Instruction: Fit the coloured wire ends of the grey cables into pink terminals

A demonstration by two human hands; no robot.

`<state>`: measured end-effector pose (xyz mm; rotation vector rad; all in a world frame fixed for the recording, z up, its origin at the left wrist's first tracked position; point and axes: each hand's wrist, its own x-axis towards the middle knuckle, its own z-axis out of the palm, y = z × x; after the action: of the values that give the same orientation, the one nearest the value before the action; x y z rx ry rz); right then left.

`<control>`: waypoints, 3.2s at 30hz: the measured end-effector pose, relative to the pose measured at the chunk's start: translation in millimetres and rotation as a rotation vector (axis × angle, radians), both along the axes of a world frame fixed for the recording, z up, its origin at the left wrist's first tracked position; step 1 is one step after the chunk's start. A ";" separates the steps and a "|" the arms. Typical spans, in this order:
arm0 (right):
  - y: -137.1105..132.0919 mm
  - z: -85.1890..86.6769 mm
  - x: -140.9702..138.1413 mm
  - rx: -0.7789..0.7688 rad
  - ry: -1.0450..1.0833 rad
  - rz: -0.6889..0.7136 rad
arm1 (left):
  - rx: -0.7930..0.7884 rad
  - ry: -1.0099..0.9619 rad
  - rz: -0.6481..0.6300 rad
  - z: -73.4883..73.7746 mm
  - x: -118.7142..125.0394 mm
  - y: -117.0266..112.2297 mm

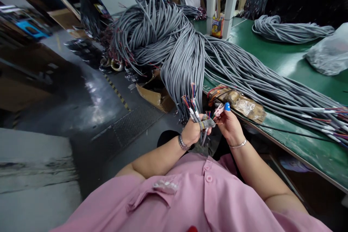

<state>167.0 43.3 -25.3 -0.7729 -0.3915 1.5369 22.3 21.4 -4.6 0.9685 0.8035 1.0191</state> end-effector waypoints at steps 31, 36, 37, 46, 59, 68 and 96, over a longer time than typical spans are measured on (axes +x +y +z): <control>-6.2 4.6 1.9 0.026 -0.086 0.048 | -0.003 0.007 0.137 1.1 3.1 -9.5; -6.7 3.7 -0.2 0.037 -0.068 0.048 | -0.009 0.009 0.149 -1.9 8.1 -2.5; -6.2 3.3 -0.4 0.036 -0.063 0.042 | -0.015 0.011 0.149 -2.4 9.3 -1.7; -2.2 -2.6 -2.5 0.057 -0.038 0.017 | -0.035 0.054 0.133 -4.4 13.0 -1.2; -2.2 -0.9 -7.0 0.024 -0.036 -0.055 | -0.042 0.092 0.132 -0.5 15.8 -1.8; -6.7 1.7 -4.2 0.010 0.010 0.059 | 0.012 0.065 0.132 -5.6 5.3 -10.5; 4.5 -11.1 -5.9 0.050 0.128 0.034 | -0.025 0.012 0.224 -4.3 17.2 -6.7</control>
<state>161.1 47.7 -36.5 -0.6285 -0.3484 1.5929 39.6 14.6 -8.9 0.8771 0.9479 1.1937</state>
